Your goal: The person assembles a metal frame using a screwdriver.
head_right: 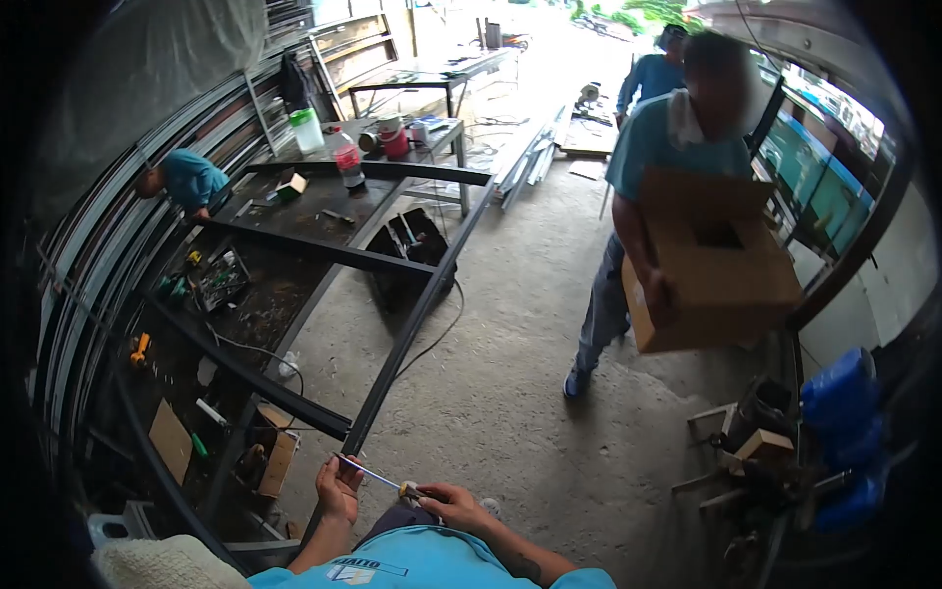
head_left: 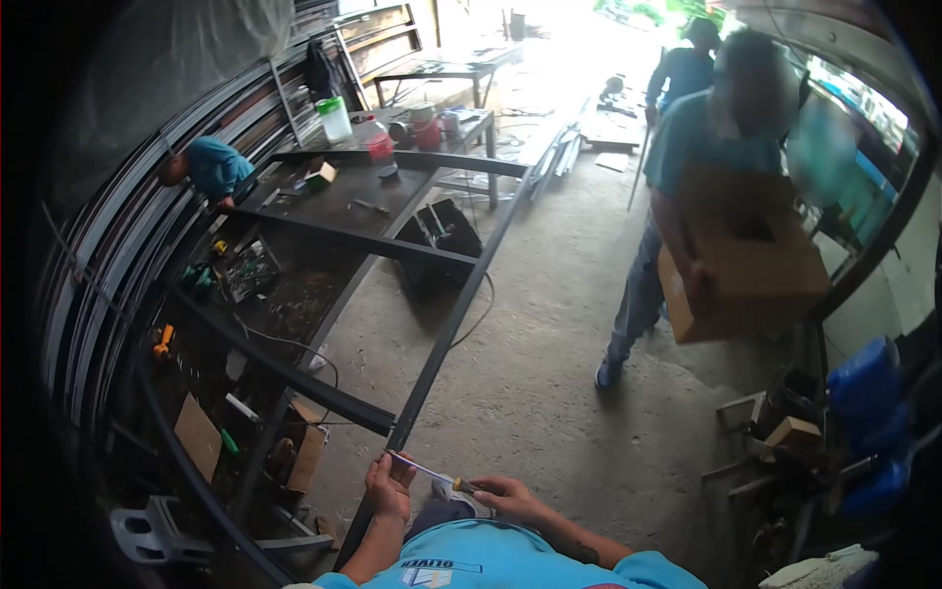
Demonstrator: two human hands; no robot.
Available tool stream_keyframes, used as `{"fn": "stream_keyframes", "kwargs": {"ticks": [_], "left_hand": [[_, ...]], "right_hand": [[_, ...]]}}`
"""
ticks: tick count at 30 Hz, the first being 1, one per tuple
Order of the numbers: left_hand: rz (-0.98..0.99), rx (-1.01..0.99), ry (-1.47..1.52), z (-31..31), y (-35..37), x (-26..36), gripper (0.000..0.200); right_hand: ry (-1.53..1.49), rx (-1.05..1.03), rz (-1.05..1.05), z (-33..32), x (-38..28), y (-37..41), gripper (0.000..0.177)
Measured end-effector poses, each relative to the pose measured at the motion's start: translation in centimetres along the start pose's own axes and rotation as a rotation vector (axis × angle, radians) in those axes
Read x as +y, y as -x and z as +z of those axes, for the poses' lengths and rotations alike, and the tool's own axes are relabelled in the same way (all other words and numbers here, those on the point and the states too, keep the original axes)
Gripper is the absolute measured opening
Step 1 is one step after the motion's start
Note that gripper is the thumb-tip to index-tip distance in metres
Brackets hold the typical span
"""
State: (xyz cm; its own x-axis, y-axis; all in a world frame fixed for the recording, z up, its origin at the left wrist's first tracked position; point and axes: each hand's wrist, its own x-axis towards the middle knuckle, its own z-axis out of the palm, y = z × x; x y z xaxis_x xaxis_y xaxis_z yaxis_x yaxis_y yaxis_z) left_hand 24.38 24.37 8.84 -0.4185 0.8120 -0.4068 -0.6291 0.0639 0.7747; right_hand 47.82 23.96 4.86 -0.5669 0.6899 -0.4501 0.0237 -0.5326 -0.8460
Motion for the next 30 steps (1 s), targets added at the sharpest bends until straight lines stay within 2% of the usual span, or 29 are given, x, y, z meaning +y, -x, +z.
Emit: {"fn": "stream_keyframes", "kwargs": {"ticks": [6,8,9,10,12,13,14,16,17,18,20,21,23,24,26,27,28,29,30], "left_hand": [[-0.130,-0.043,0.064,-3.4,-1.6,0.6,0.018],[0.007,0.175,-0.399,-5.5,-3.5,0.2,0.021],[0.125,0.177,-0.591,-6.4,-4.4,0.9,0.025],[0.125,0.147,-0.603,-7.6,-5.7,1.0,0.025],[0.372,0.370,-0.845,-11.2,-9.6,-0.1,0.048],[0.356,0.395,-0.969,-14.5,-12.9,-1.9,0.062],[0.349,0.356,-0.986,-15.0,-14.4,-1.1,0.062],[-0.447,0.162,-0.800,-16.0,-16.3,-0.4,0.066],[-0.497,0.056,-0.640,-15.8,-16.6,-0.5,0.059],[-0.521,0.032,-0.655,-14.9,-16.6,-0.4,0.059],[-0.655,-0.082,-0.405,-13.2,-16.8,-0.4,0.049],[-0.677,-0.095,-0.416,-13.4,-17.6,-1.4,0.049],[-0.620,-0.127,-0.389,-13.9,-18.9,-3.5,0.031],[-0.641,-0.128,-0.400,-14.2,-19.3,-3.9,0.031],[-0.441,-0.167,-0.401,-13.8,-19.8,-4.7,0.015],[-0.412,-0.102,-0.365,-12.4,-19.2,-3.9,0.007],[-0.430,-0.159,-0.323,-11.1,-18.6,-2.4,0.025],[-0.466,-0.152,-0.294,-11.0,-18.9,-2.4,0.028],[-0.421,-0.197,-0.217,-12.1,-20.0,-4.1,0.024]], "right_hand": [[0.055,0.075,0.003,1.5,0.0,-1.2,0.047],[0.085,0.093,0.010,1.9,0.0,-2.0,0.046],[0.073,0.118,-0.005,2.2,0.0,-2.6,0.046],[0.070,0.130,-0.029,2.6,0.1,-3.1,0.046],[0.047,0.169,-0.060,3.9,0.2,-4.3,0.045],[0.014,0.181,-0.062,4.5,0.0,-4.6,0.045],[-0.020,0.197,-0.058,5.3,-0.4,-4.8,0.044],[-0.052,0.279,0.006,6.9,-0.7,-5.1,0.042],[-0.056,0.318,-0.035,7.2,0.4,-5.8,0.042],[-0.052,0.356,-0.077,7.5,0.8,-6.1,0.042],[-0.081,0.416,-0.060,8.5,0.8,-5.9,0.041],[-0.104,0.442,-0.051,8.8,0.7,-5.8,0.040],[-0.169,0.479,-0.026,9.3,1.5,-5.5,0.039],[-0.223,0.490,-0.011,9.4,2.0,-5.3,0.038],[-0.177,0.525,-0.019,9.0,2.9,-5.1,0.037],[-0.119,0.533,-0.038,8.6,3.2,-5.1,0.035],[-0.125,0.501,-0.005,8.2,3.5,-5.3,0.035],[-0.118,0.558,-0.109,7.6,3.7,-5.7,0.034],[-0.116,0.602,-0.206,6.9,4.1,-6.0,0.033]]}}
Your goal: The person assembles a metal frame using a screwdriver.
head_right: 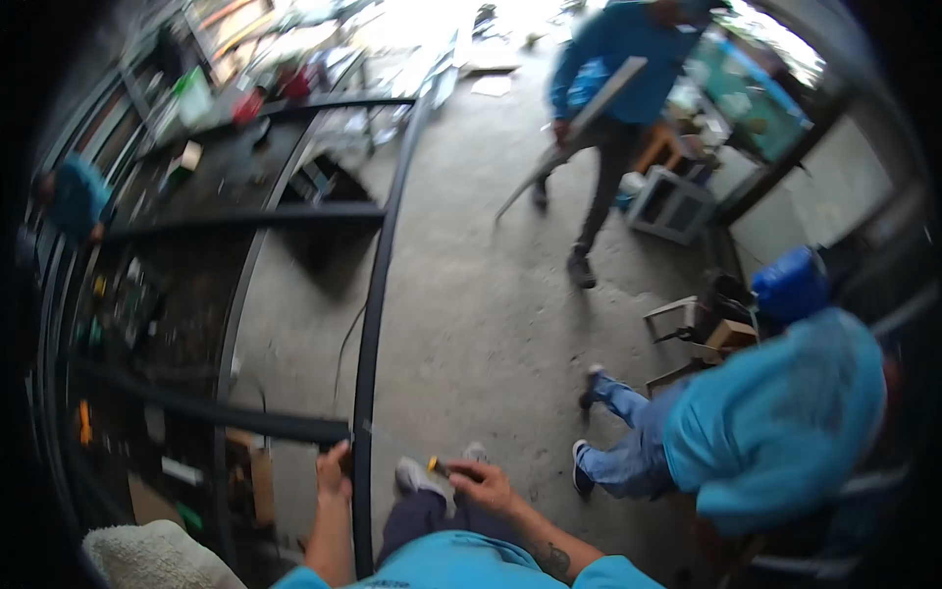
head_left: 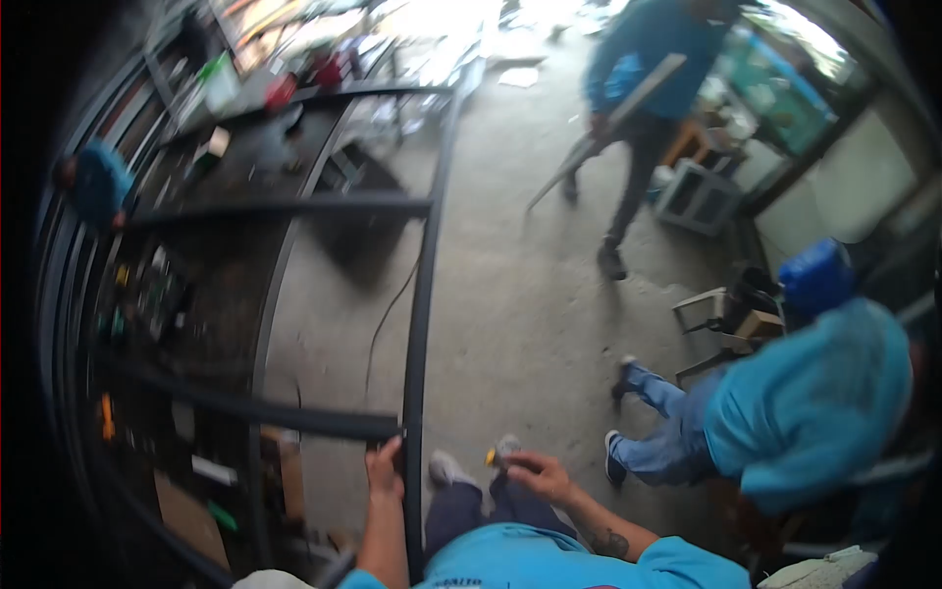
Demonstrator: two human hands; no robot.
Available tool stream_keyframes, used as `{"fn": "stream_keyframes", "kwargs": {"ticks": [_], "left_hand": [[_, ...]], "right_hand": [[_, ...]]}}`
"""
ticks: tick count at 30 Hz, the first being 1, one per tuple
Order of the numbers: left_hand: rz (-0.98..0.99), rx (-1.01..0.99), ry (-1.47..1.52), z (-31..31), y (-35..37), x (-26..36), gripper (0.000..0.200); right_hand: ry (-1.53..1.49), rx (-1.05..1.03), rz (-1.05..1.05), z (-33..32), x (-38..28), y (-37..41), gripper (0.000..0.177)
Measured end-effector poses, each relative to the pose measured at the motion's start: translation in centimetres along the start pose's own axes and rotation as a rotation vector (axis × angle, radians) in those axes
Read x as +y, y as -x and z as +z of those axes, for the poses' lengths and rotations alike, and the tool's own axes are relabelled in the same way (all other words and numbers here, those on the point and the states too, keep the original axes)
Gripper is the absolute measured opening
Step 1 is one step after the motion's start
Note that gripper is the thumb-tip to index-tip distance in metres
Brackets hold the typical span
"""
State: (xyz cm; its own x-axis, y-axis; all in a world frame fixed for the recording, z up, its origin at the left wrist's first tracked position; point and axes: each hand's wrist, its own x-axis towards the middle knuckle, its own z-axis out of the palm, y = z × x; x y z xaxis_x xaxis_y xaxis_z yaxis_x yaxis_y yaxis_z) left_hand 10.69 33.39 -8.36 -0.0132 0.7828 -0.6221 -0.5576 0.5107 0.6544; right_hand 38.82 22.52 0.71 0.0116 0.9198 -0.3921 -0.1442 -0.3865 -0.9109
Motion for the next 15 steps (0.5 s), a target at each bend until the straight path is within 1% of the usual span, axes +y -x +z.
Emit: {"fn": "stream_keyframes", "kwargs": {"ticks": [1,2,4,6,8,9,11,12,14,15], "left_hand": [[0.003,-0.033,-0.029,3.4,2.1,2.4,0.021],[-0.016,0.010,-0.042,3.2,1.9,1.8,0.020],[-0.050,0.028,0.086,3.3,1.7,1.4,0.018],[-0.004,0.085,0.114,5.1,2.9,2.1,0.017],[0.068,0.176,0.033,5.6,2.6,1.5,0.021],[0.066,0.225,0.016,5.2,2.6,1.8,0.021],[0.077,0.173,-0.214,4.9,2.4,1.8,0.041],[0.066,0.201,-0.237,5.0,2.4,2.1,0.041],[0.036,0.221,-0.281,5.6,2.5,2.3,0.035],[0.087,0.237,-0.283,5.9,2.5,2.1,0.036]], "right_hand": [[0.040,-0.005,0.034,-0.9,0.1,-0.8,0.034],[0.080,-0.022,0.080,-2.0,0.3,-1.6,0.035],[0.069,-0.001,-0.021,-3.9,1.9,-3.3,0.033],[0.107,0.011,-0.013,-5.6,2.4,-4.6,0.031],[-0.010,0.056,0.017,-7.4,4.5,-5.8,0.030],[0.027,0.031,-0.005,-8.2,5.4,-6.4,0.030],[0.047,0.000,-0.019,-9.9,7.1,-7.1,0.030],[0.037,-0.008,-0.007,-10.4,7.8,-7.3,0.030],[0.036,-0.021,0.026,-10.9,9.0,-7.6,0.031],[0.043,-0.042,-0.003,-11.2,10.1,-7.7,0.032]]}}
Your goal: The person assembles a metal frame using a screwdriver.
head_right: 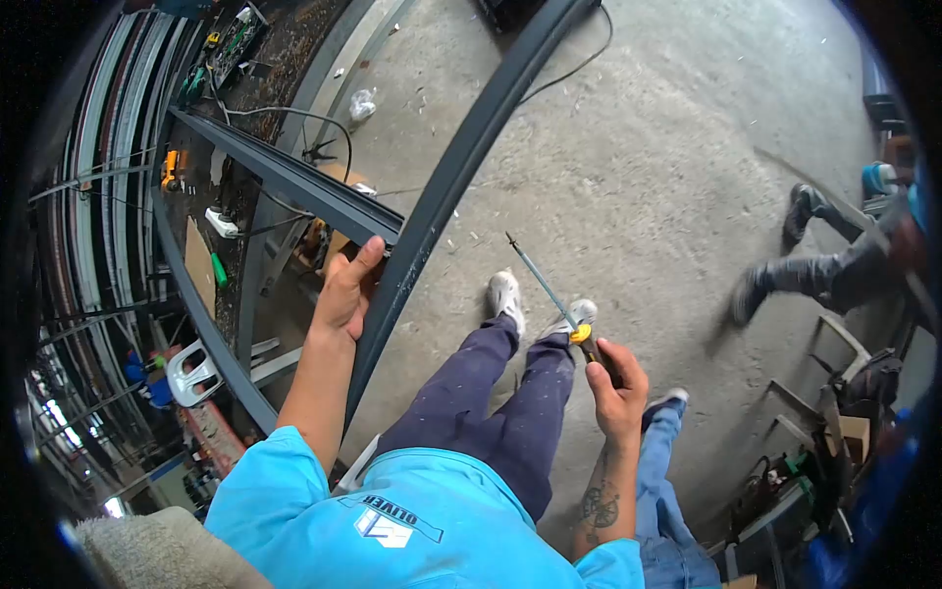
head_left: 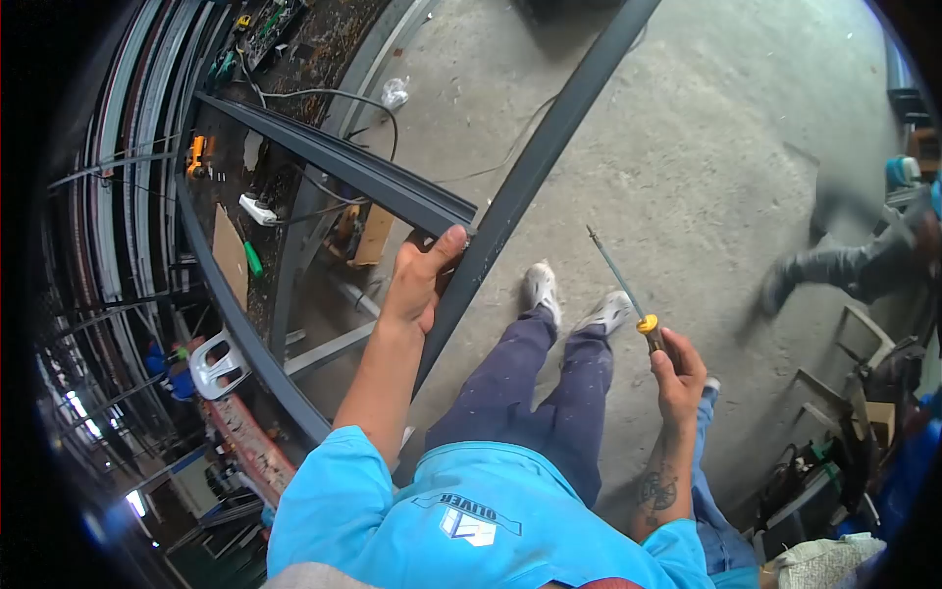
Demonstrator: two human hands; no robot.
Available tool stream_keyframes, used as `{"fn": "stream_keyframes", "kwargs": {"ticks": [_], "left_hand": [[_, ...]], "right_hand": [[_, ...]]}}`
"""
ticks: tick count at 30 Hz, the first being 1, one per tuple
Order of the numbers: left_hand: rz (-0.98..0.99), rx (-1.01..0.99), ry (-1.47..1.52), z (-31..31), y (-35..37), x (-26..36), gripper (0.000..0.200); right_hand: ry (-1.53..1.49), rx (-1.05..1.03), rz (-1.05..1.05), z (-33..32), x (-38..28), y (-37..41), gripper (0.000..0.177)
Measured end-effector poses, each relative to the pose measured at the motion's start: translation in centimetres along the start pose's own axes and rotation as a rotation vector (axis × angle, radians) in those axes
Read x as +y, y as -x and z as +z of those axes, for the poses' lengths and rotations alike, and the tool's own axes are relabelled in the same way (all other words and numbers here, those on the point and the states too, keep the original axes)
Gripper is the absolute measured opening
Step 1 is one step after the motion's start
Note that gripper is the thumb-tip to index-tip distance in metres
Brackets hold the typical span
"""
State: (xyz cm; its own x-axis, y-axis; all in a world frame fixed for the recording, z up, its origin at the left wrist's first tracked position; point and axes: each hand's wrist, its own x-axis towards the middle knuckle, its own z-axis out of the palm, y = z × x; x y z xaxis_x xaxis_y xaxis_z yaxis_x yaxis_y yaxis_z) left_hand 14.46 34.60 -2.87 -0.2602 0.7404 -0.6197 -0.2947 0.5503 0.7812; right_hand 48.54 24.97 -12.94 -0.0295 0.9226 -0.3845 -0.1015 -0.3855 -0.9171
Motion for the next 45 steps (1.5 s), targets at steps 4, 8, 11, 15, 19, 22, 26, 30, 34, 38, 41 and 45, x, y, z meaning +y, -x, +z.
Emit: {"fn": "stream_keyframes", "kwargs": {"ticks": [4,8,11,15,19,22,26,30,34,38,41,45], "left_hand": [[0.008,-0.030,-0.022,0.1,0.3,-0.3,0.034],[-0.080,-0.197,0.172,-2.0,-0.8,-0.6,0.043],[-0.052,-0.175,0.222,-1.7,-0.9,-1.2,0.045],[-0.079,-0.275,0.343,-1.8,-0.7,-1.4,0.046],[-0.167,-0.321,0.274,-4.0,-1.1,-1.3,0.052],[-0.163,-0.230,0.062,-4.0,-0.5,-0.9,0.066],[-0.175,-0.196,-0.006,-3.8,1.2,-1.4,0.065],[-0.193,-0.213,0.066,-5.2,1.8,-1.7,0.063],[-0.114,-0.103,0.092,-5.1,2.0,-2.0,0.060],[-0.057,0.000,0.054,-5.5,2.3,-2.1,0.057],[-0.058,-0.007,0.080,-4.8,2.4,-2.1,0.058],[-0.069,-0.135,0.082,-6.6,2.2,-2.1,0.061]], "right_hand": [[-0.035,-0.011,0.030,-0.1,1.7,0.0,0.029],[-0.031,-0.060,0.004,-0.2,3.4,0.1,0.028],[0.010,-0.057,-0.059,-0.5,4.1,0.0,0.029],[0.003,-0.038,-0.029,-1.1,3.8,0.1,0.030],[-0.015,-0.007,-0.006,-1.3,4.2,0.2,0.031],[-0.029,-0.011,-0.020,-1.2,4.8,0.0,0.031],[-0.074,-0.041,-0.037,-0.7,4.7,-0.8,0.031],[-0.072,-0.060,-0.117,0.2,5.1,-1.5,0.030],[-0.079,-0.068,-0.168,1.1,5.6,-1.9,0.030],[-0.068,-0.110,-0.176,1.6,5.5,-1.9,0.031],[-0.024,-0.157,-0.206,1.5,5.5,-1.9,0.030],[-0.018,-0.185,-0.210,1.6,5.7,-1.7,0.030]]}}
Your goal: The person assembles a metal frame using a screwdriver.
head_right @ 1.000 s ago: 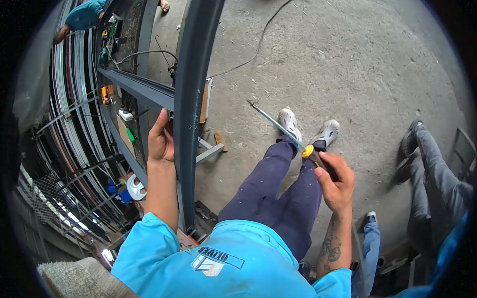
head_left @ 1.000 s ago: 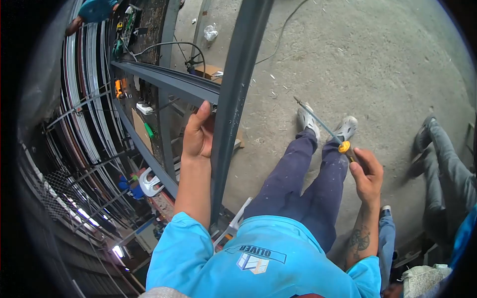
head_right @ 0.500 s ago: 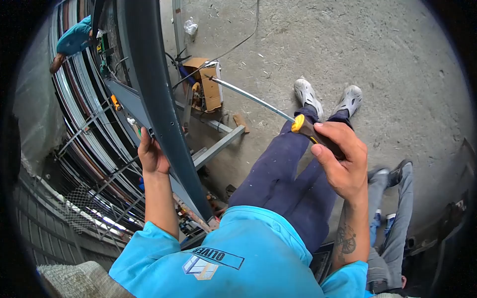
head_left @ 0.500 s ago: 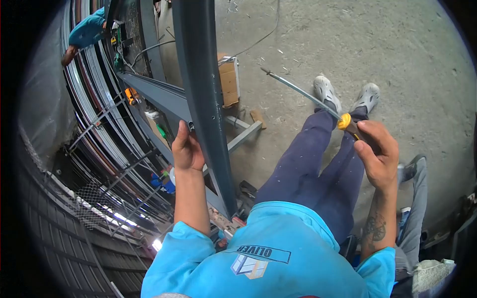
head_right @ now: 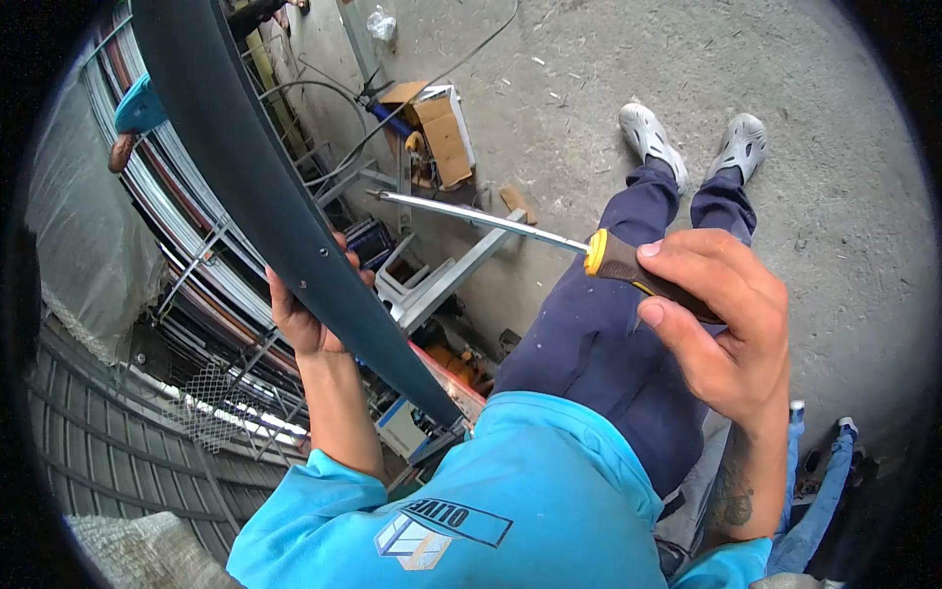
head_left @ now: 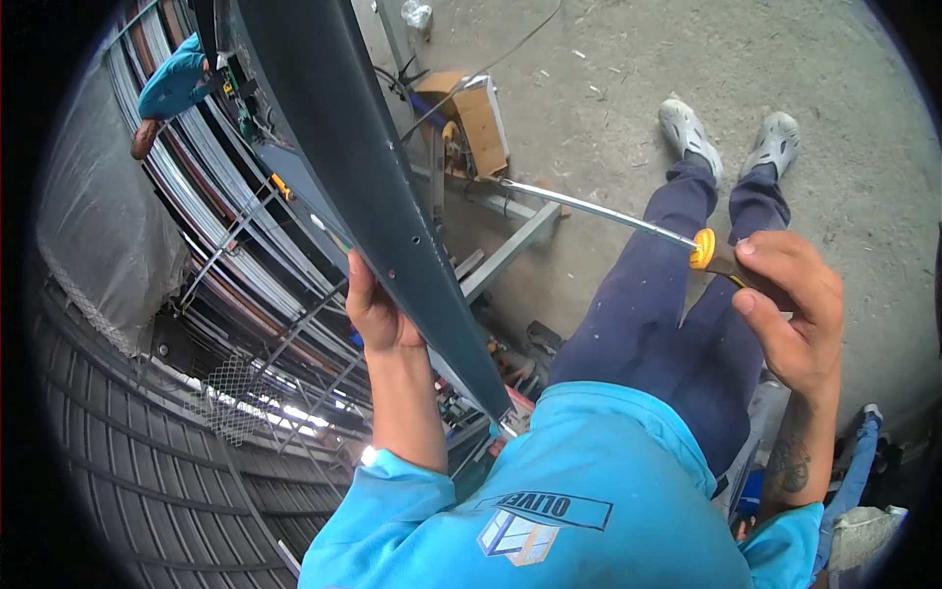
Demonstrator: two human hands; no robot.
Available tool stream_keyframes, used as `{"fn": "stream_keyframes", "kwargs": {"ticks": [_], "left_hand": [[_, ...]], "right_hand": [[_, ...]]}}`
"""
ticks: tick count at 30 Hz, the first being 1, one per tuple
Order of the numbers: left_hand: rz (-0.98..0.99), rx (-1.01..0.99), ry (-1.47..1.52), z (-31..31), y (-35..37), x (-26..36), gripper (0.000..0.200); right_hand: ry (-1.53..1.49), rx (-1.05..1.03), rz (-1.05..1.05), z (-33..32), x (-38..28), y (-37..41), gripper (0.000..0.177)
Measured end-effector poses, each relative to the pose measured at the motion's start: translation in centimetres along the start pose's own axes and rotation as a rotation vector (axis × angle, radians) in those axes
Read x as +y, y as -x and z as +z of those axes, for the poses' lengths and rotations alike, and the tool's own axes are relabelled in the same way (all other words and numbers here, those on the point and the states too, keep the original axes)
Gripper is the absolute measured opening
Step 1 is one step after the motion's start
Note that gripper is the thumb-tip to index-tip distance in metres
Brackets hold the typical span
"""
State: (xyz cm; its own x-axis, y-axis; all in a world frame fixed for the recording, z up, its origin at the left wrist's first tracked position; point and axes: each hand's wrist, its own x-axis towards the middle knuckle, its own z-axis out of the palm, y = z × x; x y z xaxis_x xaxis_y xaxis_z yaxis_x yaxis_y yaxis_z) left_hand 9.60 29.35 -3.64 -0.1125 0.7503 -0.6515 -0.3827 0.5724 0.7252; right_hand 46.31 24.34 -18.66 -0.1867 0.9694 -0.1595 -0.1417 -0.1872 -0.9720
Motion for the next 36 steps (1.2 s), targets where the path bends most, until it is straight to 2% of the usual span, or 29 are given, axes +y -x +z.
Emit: {"fn": "stream_keyframes", "kwargs": {"ticks": [1,10,20,23,29,32,34,36], "left_hand": [[-0.032,-0.077,0.032,-0.1,-0.1,-0.1,0.063],[0.009,-0.003,0.097,-0.9,0.3,0.0,0.066],[-0.022,0.064,0.160,-1.6,0.3,-0.1,0.068],[-0.033,0.034,0.218,-2.3,0.3,0.1,0.068],[0.006,0.074,0.194,-1.2,0.4,-0.4,0.064],[0.022,0.099,0.236,-0.6,0.5,-0.4,0.062],[0.003,0.139,0.133,-0.8,0.5,-0.2,0.059],[0.000,0.106,0.157,-1.1,0.4,-0.3,0.058]], "right_hand": [[0.012,-0.022,-0.015,0.0,-0.2,0.0,0.030],[0.019,-0.093,-0.035,1.6,-1.8,-0.3,0.033],[0.068,-0.114,0.064,2.3,-4.5,0.2,0.033],[0.039,-0.206,0.114,2.0,-5.3,0.6,0.033],[0.228,-0.154,0.043,2.4,-6.7,0.9,0.038],[0.265,-0.155,0.026,2.8,-7.2,0.7,0.040],[0.261,-0.162,0.012,2.8,-7.2,0.5,0.041],[0.259,-0.167,-0.002,2.9,-7.4,0.2,0.042]]}}
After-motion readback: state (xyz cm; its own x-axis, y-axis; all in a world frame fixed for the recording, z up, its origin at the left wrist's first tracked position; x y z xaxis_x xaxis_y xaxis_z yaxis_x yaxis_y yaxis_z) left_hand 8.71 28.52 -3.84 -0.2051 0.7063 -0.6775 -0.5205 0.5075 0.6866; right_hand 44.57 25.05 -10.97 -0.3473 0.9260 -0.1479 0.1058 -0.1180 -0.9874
